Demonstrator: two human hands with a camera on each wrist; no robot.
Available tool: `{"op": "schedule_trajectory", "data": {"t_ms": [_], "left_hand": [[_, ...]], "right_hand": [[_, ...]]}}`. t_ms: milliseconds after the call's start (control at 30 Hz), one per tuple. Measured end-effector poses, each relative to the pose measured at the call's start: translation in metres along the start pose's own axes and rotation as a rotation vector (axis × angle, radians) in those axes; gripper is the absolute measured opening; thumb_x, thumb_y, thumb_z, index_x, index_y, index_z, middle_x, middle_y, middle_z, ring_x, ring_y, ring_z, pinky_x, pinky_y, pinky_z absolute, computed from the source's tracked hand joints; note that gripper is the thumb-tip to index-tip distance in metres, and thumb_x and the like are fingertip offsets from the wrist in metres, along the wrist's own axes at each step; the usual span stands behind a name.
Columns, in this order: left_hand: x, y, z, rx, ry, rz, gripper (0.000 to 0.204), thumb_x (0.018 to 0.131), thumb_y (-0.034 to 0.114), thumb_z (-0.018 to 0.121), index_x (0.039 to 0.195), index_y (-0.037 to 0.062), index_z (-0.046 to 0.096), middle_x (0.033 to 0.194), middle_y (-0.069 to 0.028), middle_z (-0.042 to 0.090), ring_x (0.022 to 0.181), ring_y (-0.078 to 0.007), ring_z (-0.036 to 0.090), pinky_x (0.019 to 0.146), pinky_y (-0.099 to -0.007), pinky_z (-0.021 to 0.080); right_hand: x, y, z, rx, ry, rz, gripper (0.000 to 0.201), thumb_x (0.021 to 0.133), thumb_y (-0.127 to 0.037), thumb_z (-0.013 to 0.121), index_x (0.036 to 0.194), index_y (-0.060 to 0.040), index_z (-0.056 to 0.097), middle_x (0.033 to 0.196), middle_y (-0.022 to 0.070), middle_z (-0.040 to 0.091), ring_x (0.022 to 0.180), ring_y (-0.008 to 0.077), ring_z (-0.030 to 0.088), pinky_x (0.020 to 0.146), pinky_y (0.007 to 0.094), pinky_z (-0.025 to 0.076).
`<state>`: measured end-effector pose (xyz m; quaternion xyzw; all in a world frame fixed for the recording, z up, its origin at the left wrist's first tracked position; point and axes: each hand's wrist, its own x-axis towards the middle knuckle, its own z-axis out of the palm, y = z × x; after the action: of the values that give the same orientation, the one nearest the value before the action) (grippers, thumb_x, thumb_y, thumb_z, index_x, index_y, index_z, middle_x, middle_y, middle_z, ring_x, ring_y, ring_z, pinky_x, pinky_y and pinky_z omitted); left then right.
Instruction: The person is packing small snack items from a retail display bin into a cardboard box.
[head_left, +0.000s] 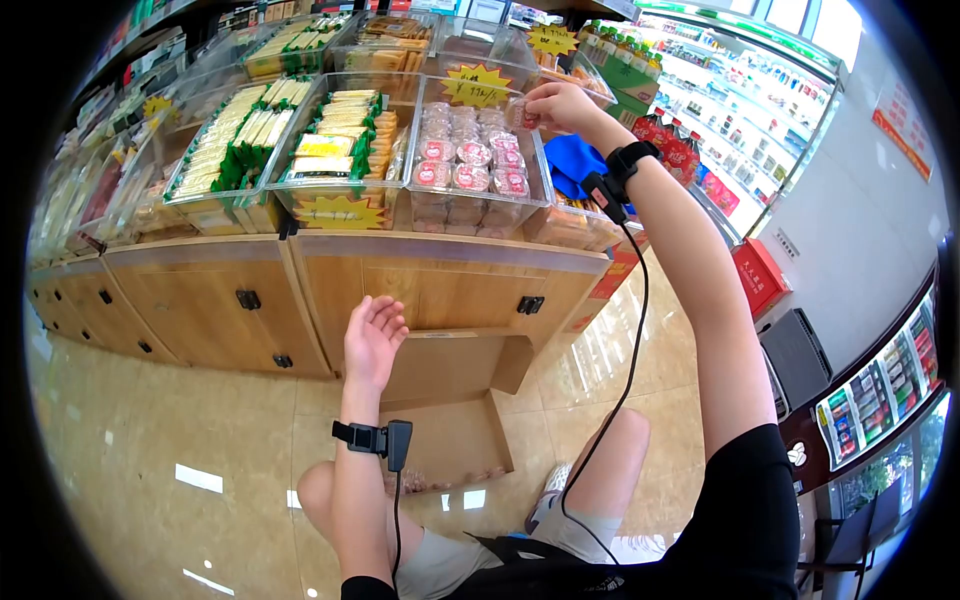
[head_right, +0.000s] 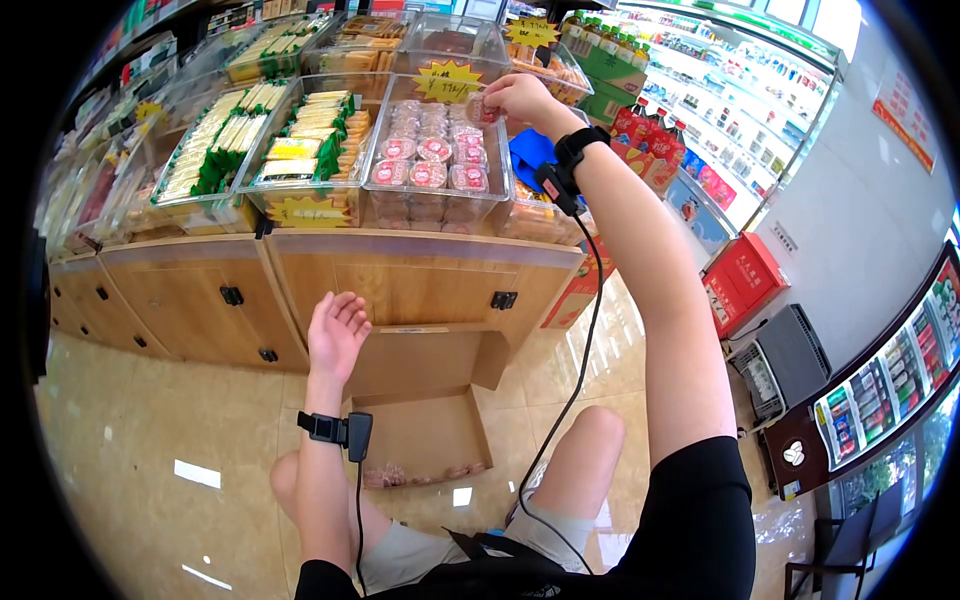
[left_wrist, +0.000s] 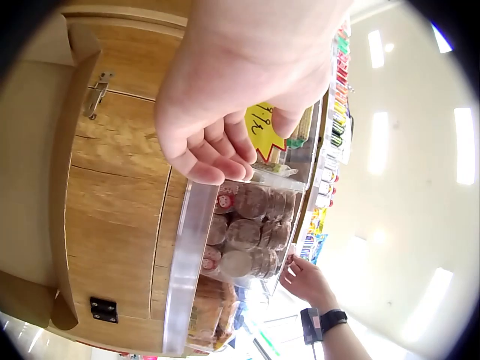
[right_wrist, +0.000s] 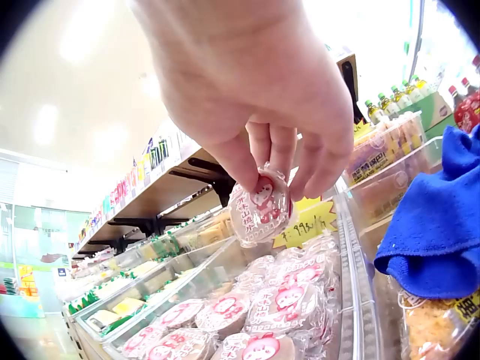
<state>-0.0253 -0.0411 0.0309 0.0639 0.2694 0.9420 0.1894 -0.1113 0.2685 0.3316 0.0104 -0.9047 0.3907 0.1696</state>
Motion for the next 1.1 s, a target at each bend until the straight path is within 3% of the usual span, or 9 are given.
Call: {"op": "schedule_trajectory", "data": {"t_ms": [233, 367, 467, 667, 1100], "left_hand": [[0.000, 0.003, -0.001, 0.011, 0.001, 0.006, 0.033, 0.091, 0.037, 0.050, 0.099, 0.0053, 0.057, 0.093, -0.0059, 0.060, 0.081, -0.0146, 0.056, 0.074, -0.0296, 0.047], [0.000, 0.008, -0.006, 0.029, -0.004, 0.020, 0.033, 0.091, 0.037, 0.050, 0.099, 0.0055, 0.057, 0.093, -0.0060, 0.059, 0.082, -0.0145, 0.055, 0.074, -0.0296, 0.046], [0.002, 0.008, -0.008, 0.030, 0.000, 0.024, 0.033, 0.091, 0.037, 0.050, 0.099, 0.0057, 0.057, 0.092, -0.0059, 0.059, 0.082, -0.0144, 0.055, 0.074, -0.0296, 0.046], [0.007, 0.004, -0.010, 0.034, 0.025, 0.000, 0.033, 0.091, 0.037, 0.051, 0.099, 0.0057, 0.057, 0.092, -0.0056, 0.059, 0.082, -0.0141, 0.055, 0.074, -0.0289, 0.046], [0.005, 0.000, -0.007, 0.069, 0.012, -0.018, 0.033, 0.091, 0.037, 0.051, 0.099, 0.0060, 0.057, 0.092, -0.0047, 0.058, 0.082, -0.0135, 0.054, 0.075, -0.0286, 0.045]], "right_hand": [[0.023, 0.015, 0.017, -0.163, -0.054, 0.041, 0.018, 0.072, -0.012, 0.065, 0.087, -0.0026, 0.070, 0.075, 0.0063, 0.065, 0.063, 0.0152, 0.058, 0.054, 0.0289, 0.047], [0.035, 0.027, 0.025, -0.212, -0.055, 0.040, 0.017, 0.071, -0.011, 0.064, 0.085, -0.0021, 0.070, 0.073, 0.0061, 0.065, 0.066, 0.0145, 0.060, 0.055, 0.0297, 0.049], [0.046, 0.036, 0.026, -0.270, -0.060, 0.019, 0.020, 0.069, -0.013, 0.066, 0.086, -0.0038, 0.071, 0.075, 0.0081, 0.067, 0.069, 0.0170, 0.063, 0.060, 0.0319, 0.051], [0.051, 0.043, 0.028, -0.657, -0.109, -0.165, 0.025, 0.063, -0.021, 0.070, 0.085, -0.0084, 0.073, 0.083, 0.0111, 0.069, 0.078, 0.0251, 0.065, 0.076, 0.0329, 0.050], [0.034, 0.027, 0.036, -0.733, -0.099, -0.128, 0.029, 0.063, -0.022, 0.071, 0.088, -0.0077, 0.072, 0.088, 0.0123, 0.069, 0.082, 0.0258, 0.065, 0.078, 0.0332, 0.050]]}}
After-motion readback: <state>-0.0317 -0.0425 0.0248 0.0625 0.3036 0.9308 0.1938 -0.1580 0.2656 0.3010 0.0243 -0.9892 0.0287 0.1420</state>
